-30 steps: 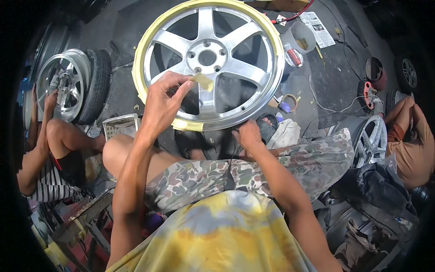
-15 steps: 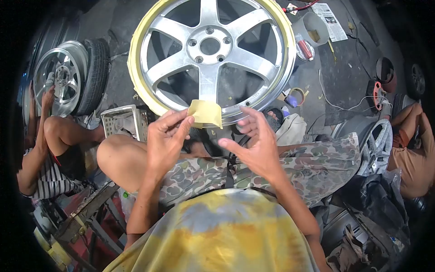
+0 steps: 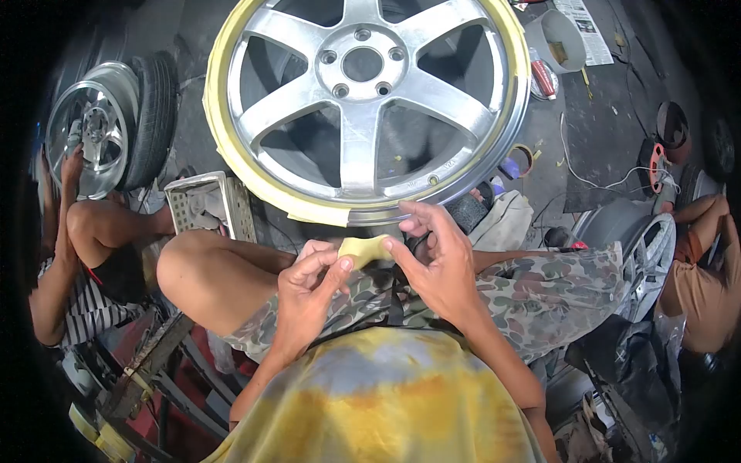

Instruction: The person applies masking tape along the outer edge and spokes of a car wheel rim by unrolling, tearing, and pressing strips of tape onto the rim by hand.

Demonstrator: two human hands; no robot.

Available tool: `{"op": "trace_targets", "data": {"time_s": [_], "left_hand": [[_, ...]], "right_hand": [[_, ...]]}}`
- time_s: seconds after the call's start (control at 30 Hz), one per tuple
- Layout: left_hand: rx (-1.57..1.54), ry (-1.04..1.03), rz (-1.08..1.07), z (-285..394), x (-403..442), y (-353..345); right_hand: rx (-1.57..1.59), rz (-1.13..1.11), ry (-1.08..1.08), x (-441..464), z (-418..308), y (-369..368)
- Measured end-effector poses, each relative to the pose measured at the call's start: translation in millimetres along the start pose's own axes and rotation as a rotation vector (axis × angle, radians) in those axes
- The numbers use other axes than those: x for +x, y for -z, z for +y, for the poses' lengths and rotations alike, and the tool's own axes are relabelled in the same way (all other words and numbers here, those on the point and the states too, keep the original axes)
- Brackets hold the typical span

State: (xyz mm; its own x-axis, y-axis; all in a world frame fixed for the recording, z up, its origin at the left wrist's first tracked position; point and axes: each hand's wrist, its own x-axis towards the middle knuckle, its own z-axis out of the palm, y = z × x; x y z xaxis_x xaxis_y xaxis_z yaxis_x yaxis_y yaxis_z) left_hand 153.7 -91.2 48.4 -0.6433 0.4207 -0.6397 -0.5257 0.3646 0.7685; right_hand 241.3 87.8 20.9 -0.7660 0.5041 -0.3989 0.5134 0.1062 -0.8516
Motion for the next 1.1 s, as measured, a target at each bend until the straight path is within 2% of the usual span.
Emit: {"op": "trace_targets", "data": {"time_s": [0.13, 0.2, 0.3, 0.4, 0.43, 0.5, 0.57, 0.7, 0.77, 1.1], "left_hand": [[-0.178, 0.04, -0.016, -2.5, 1.7, 1.2], [-0.265, 0.087, -0.049, -2.4, 4.2, 0.6], [-0.298, 0.163, -0.007, -5.8, 10.7, -3.1], [-0.259, 0.121, 0.028, -12.2, 17.6, -6.4], [-0.159, 0.066, 0.097, -12.7, 19.3, -9.3], [-0.058, 0.012, 0.166, -17.5, 22.1, -9.5], [0.291, -0.188, 0.194, -27.5, 25.5, -7.0], [0.153, -0.109, 0.26, -16.8, 30.7, -16.1], [0.06, -0.099, 0.236, -13.4, 34.4, -15.9], [0.143, -0.194, 0.235, -20.0, 41.0, -15.2]], "right_hand": [[-0.05, -0.002, 0.098, 6.0, 0.4, 1.6], [0.24, -0.071, -0.077, 6.0, 9.4, 0.0], [0.329, -0.19, -0.191, 13.9, -4.5, 7.1], [0.313, -0.196, -0.201, 25.0, -8.2, 8.1], [0.312, -0.198, -0.206, 29.5, -12.7, 9.1], [0.061, -0.229, -0.154, 39.2, -22.9, 10.3], [-0.016, -0.229, -0.081, 46.3, -25.1, 6.6], [-0.182, -0.212, 0.148, 56.0, -25.4, 2.4], [-0.207, -0.22, 0.153, 56.7, -22.8, 1.3], [-0.241, -0.2, 0.151, 58.3, -19.2, 0.1]]}}
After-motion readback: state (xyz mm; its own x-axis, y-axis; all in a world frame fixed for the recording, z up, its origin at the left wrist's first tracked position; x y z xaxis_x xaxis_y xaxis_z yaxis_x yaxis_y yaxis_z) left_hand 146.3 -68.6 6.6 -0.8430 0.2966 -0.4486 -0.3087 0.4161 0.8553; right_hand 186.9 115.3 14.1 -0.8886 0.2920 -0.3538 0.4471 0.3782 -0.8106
